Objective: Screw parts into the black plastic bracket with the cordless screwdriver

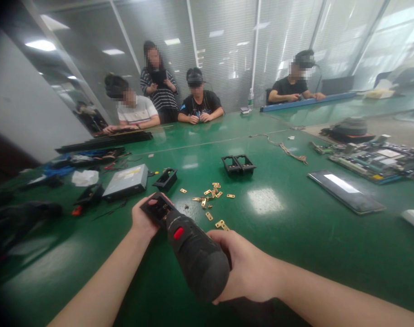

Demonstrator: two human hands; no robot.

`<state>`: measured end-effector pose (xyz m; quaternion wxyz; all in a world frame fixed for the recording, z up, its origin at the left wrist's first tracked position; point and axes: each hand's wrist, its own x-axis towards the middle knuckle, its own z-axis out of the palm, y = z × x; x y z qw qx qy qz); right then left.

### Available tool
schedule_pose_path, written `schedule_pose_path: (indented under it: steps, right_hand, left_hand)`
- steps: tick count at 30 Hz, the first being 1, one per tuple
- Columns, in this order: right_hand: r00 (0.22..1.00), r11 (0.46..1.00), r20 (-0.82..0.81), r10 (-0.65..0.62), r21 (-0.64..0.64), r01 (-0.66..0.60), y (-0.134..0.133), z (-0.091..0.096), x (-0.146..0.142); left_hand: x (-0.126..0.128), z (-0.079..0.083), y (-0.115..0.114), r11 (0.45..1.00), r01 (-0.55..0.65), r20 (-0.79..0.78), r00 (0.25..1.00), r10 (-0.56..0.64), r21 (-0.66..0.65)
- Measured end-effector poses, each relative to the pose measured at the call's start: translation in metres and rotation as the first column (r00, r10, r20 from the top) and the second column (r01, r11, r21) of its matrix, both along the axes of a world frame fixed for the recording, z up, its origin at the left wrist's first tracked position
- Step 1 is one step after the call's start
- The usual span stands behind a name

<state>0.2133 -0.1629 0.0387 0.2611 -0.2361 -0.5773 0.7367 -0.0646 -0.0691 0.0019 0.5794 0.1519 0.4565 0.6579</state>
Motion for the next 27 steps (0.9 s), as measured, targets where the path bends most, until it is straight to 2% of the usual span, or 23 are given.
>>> schedule_pose_path:
  steps: [8, 14, 18, 20, 24, 27]
  right_hand:
    - [0.998, 0.99, -0.005, 0.07, -0.119, -0.07, 0.001, -0.008, 0.0]
    - [0.996, 0.996, 0.06, 0.073, -0.063, -0.069, 0.0, -0.016, 0.003]
    - [0.991, 0.991, 0.068, 0.117, -0.079, -0.111, 0.0, -0.02, 0.006]
    - [0.99, 0.991, 0.079, 0.12, -0.068, -0.115, 0.0, -0.018, 0.005]
    - [0.992, 0.995, 0.098, 0.081, 0.044, -0.085, -0.002, -0.006, 0.0]
    - [0.99, 0.991, 0.088, 0.111, 0.068, -0.117, -0.002, 0.001, -0.002]
  left_hand:
    - [-0.002, -0.005, 0.001, 1.0, 0.0, -0.006, 1.0, 0.0, -0.003]
    - [-0.001, -0.008, -0.001, 0.998, 0.055, 0.039, 0.998, -0.055, 0.009]
    - [0.001, -0.008, -0.001, 0.999, 0.038, 0.062, 0.997, -0.038, -0.007]
    - [0.001, -0.007, -0.002, 0.999, 0.052, 0.082, 0.995, -0.052, -0.005]
    - [0.0, -0.006, -0.002, 0.996, 0.087, 0.106, 0.99, -0.09, 0.035]
    - [-0.001, -0.005, -0.003, 0.993, 0.106, 0.106, 0.988, -0.11, 0.043]
